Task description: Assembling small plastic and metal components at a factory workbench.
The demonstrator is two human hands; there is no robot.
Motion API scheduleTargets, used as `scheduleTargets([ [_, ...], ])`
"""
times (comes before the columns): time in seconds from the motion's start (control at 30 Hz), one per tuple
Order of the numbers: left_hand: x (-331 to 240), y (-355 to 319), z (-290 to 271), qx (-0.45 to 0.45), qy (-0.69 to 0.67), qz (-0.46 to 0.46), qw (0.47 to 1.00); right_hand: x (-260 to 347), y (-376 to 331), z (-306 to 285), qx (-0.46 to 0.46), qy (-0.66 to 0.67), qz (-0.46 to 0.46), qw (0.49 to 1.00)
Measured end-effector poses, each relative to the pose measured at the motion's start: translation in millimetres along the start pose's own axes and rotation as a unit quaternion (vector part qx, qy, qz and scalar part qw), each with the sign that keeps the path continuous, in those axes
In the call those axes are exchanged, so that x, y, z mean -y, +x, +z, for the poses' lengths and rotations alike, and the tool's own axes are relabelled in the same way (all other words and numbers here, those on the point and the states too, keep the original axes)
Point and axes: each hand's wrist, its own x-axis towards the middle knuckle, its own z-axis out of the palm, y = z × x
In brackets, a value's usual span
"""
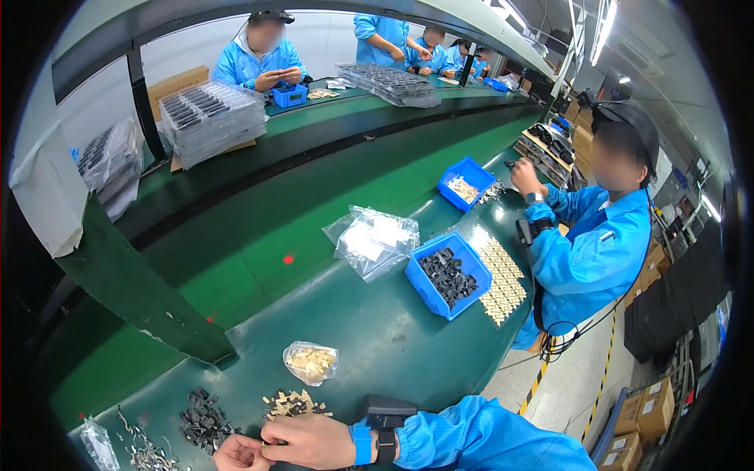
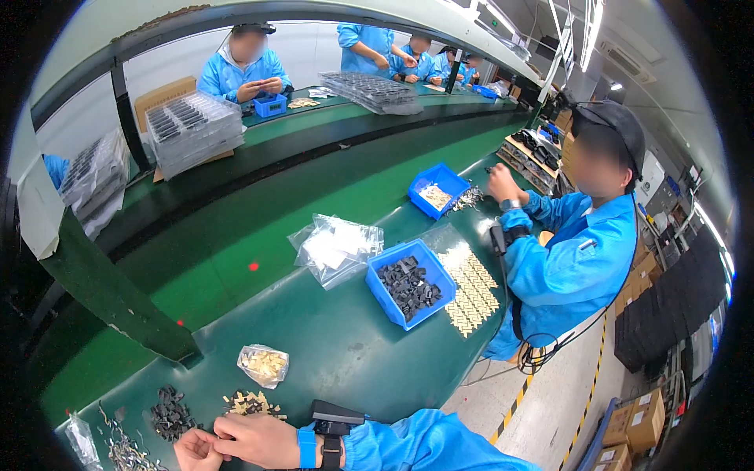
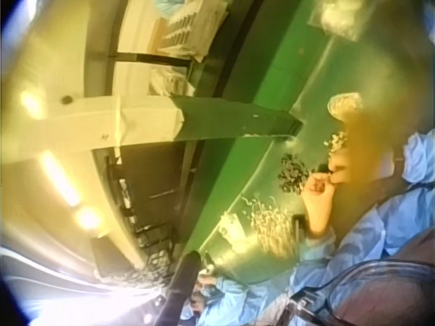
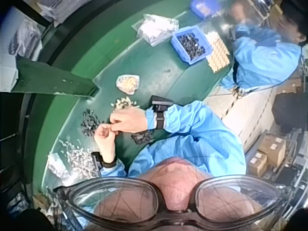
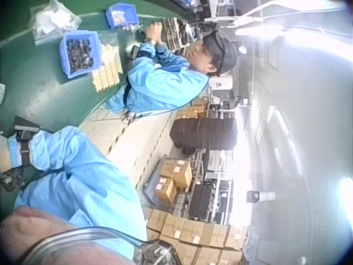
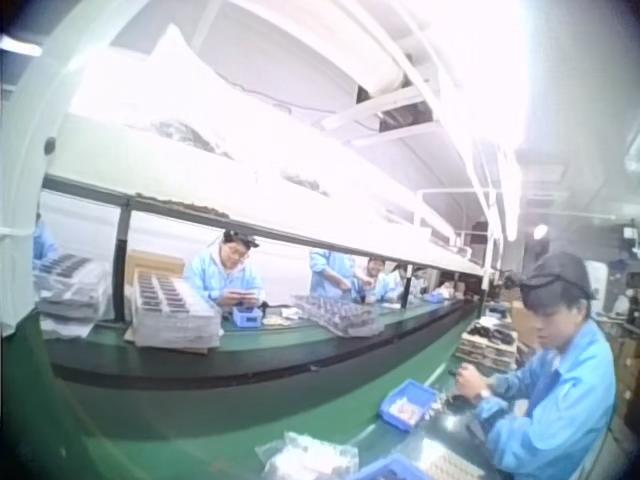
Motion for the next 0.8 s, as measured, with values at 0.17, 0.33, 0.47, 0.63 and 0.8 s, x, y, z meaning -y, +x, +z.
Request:
scheduleTargets([
  [0.17,3.0,-0.5,-2.1,0.013,0.017,-0.002,1.0,2.9,4.3,-4.9,0.049,-0.019,0.015,0.999],
  [0.33,2.3,-1.0,-1.6,0.016,0.009,-0.013,1.0,-1.7,0.9,0.8,0.032,-0.05,-0.012,0.998],
  [0.47,-2.3,-1.7,-0.3,0.019,0.006,-0.024,1.0,-2.4,-0.6,2.8,0.038,-0.053,-0.005,0.998],
  [0.63,-2.7,-1.6,-0.4,0.021,0.014,-0.028,0.999,-1.9,0.6,-0.3,0.023,-0.063,-0.014,0.998],
  [0.8,-0.8,-1.5,-1.0,0.025,0.01,-0.036,0.999,-2.7,1.1,-0.2,0.01,-0.07,-0.021,0.997],
])
